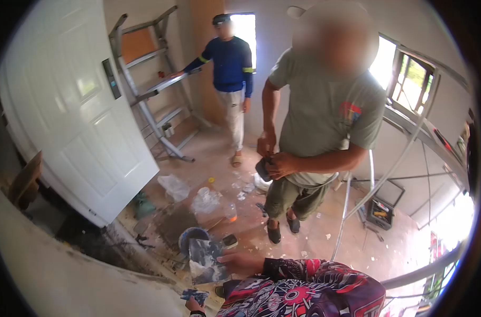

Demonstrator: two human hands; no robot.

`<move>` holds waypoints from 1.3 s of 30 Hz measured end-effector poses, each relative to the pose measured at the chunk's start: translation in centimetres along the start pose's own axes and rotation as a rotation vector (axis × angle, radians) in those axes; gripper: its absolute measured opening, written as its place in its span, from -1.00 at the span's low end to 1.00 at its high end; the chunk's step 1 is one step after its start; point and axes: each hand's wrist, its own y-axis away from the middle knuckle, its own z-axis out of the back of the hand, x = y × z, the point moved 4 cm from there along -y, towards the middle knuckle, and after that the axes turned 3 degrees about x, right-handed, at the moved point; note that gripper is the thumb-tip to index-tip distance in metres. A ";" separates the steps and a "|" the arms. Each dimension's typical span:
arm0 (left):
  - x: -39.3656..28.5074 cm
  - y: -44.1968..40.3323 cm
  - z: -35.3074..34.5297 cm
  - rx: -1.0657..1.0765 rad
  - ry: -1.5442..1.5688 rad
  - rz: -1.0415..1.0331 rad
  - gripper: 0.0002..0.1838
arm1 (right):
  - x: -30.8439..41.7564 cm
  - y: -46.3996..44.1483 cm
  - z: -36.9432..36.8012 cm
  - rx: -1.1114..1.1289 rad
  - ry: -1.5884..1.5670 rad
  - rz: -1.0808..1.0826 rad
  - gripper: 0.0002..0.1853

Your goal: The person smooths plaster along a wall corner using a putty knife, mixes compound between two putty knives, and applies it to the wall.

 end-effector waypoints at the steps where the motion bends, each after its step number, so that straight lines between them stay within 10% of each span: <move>1: -0.3 -0.6 -0.7 0.091 0.025 -0.095 -0.58 | -0.2 -0.4 0.2 0.003 0.000 0.018 -0.84; 2: -0.4 -0.6 -1.0 0.134 -0.031 -0.198 -0.61 | -0.2 -0.4 0.4 0.002 -0.001 0.032 -0.84; 5: 1.1 -2.1 -0.4 0.337 0.600 0.417 -0.65 | 0.7 0.5 -1.1 0.034 -0.015 0.052 -0.81; 6: 0.4 -2.5 -0.1 0.237 0.144 -0.025 -0.67 | 0.6 0.4 -0.9 0.037 -0.016 0.039 -0.80; 21: -0.3 -0.7 -0.2 0.252 -0.406 -0.358 -0.68 | -0.3 -0.3 0.2 0.059 -0.060 0.050 -0.78; 24: 1.3 -1.3 0.3 0.147 -0.051 -0.110 -0.66 | -0.9 -0.9 1.6 0.142 -0.049 0.055 -0.77; 30: -1.7 4.1 -0.7 0.118 -0.636 -0.146 -0.68 | -1.7 -1.6 3.0 0.111 -0.008 0.023 -0.69; 33: -0.1 2.5 -0.1 0.226 -0.119 0.049 -0.65 | -1.6 -1.6 2.7 0.095 0.014 0.065 -0.69; 39: -1.4 6.1 -1.3 -0.002 -0.388 0.040 -0.61 | -0.5 -1.0 1.8 0.065 -0.045 0.065 -0.72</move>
